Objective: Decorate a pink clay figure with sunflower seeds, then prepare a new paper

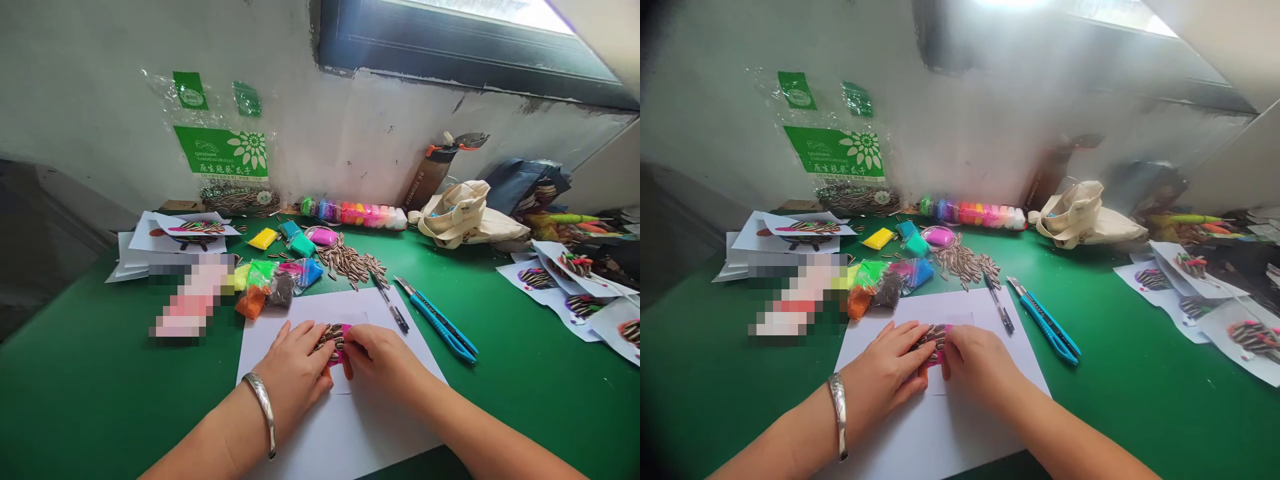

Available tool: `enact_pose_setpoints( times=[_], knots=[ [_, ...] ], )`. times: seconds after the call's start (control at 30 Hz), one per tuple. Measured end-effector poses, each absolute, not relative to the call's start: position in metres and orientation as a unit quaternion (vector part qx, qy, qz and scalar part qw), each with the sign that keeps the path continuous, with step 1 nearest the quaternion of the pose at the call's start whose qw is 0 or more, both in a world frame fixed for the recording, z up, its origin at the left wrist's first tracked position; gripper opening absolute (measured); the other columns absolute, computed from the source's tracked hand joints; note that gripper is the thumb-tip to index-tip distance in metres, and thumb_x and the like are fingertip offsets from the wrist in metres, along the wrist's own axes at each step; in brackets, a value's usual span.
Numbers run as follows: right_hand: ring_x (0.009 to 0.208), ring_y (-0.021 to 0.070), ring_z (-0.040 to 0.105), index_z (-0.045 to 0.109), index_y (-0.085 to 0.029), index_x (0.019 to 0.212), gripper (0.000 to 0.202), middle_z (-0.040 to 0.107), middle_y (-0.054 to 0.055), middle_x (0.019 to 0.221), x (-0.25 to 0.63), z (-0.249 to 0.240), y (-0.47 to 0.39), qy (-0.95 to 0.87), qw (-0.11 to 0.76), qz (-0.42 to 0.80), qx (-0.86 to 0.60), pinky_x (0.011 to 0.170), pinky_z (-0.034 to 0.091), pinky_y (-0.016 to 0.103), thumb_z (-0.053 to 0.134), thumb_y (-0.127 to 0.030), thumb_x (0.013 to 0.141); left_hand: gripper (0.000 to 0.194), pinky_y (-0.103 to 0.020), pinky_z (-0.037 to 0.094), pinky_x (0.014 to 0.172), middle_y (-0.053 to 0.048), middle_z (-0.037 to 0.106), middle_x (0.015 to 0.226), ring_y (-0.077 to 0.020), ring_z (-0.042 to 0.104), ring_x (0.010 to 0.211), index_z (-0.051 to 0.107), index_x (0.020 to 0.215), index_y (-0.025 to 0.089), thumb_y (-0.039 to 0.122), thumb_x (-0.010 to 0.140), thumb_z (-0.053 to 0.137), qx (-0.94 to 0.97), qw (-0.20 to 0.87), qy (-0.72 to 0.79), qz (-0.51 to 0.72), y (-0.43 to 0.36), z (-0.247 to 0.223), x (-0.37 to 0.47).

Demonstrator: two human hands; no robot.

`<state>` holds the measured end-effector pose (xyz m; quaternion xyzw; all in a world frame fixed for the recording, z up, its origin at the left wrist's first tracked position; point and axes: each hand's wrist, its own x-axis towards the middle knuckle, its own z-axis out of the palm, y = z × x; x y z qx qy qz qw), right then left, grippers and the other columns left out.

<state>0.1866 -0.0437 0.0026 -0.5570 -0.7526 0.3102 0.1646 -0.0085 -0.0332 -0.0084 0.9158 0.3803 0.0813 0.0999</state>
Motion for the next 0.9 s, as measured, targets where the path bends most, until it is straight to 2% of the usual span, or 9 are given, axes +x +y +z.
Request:
enact_pose_setpoints(
  times=[0.1, 0.27, 0.5, 0.67, 0.9],
  knots=[
    [0.065, 0.0108, 0.055, 0.06, -0.02, 0.066, 0.026, 0.064, -0.003, 0.068, 0.194, 0.006, -0.038, -0.749, 0.187, 0.314, -0.553, 0.062, 0.036, 0.021, 0.046, -0.013, 0.088, 0.04, -0.06, 0.038, 0.1, -0.01, 0.058, 0.128, -0.0325, 0.048, 0.121, 0.059, 0.117, 0.022, 0.019, 0.077, 0.062, 0.914, 0.106, 0.384, 0.081, -0.033, -0.004, -0.007],
    [0.066, 0.0133, 0.055, 0.063, -0.019, 0.078, 0.017, 0.063, -0.001, 0.07, 0.213, 0.015, -0.014, -0.744, 0.206, 0.195, -0.605, 0.061, 0.036, 0.023, 0.049, -0.019, 0.086, 0.04, -0.058, 0.039, 0.099, -0.011, 0.059, 0.125, -0.0308, 0.051, 0.116, 0.058, 0.115, 0.022, 0.017, 0.075, 0.062, 0.909, 0.129, 0.386, 0.084, -0.033, 0.003, -0.006],
    [0.082, 0.0155, 0.058, 0.062, -0.019, 0.089, 0.017, 0.065, 0.003, 0.088, 0.211, 0.008, 0.032, -0.761, 0.086, 0.043, -0.642, 0.07, 0.036, 0.023, 0.045, -0.022, 0.09, 0.041, -0.06, 0.038, 0.099, -0.011, 0.059, 0.125, -0.0307, 0.051, 0.116, 0.06, 0.113, 0.02, 0.014, 0.073, 0.06, 0.908, 0.151, 0.383, 0.073, -0.031, 0.006, -0.005],
    [0.075, 0.0182, 0.058, 0.061, -0.018, 0.08, 0.011, 0.064, 0.006, 0.081, 0.201, -0.005, 0.054, -0.771, 0.039, 0.016, -0.635, 0.061, 0.032, 0.025, 0.051, -0.016, 0.084, 0.039, -0.061, 0.037, 0.1, -0.011, 0.058, 0.127, -0.0314, 0.05, 0.118, 0.059, 0.116, 0.02, 0.017, 0.077, 0.059, 0.904, 0.152, 0.393, 0.073, -0.031, 0.004, -0.005],
    [0.068, 0.0175, 0.058, 0.061, -0.016, 0.08, 0.016, 0.062, 0.008, 0.079, 0.195, -0.004, 0.056, -0.787, 0.01, 0.012, -0.617, 0.057, 0.031, 0.026, 0.048, -0.007, 0.079, 0.039, -0.06, 0.037, 0.101, -0.011, 0.058, 0.127, -0.0308, 0.049, 0.119, 0.058, 0.117, 0.021, 0.018, 0.078, 0.059, 0.904, 0.148, 0.394, 0.079, -0.032, 0.0, -0.006]
  ],
)
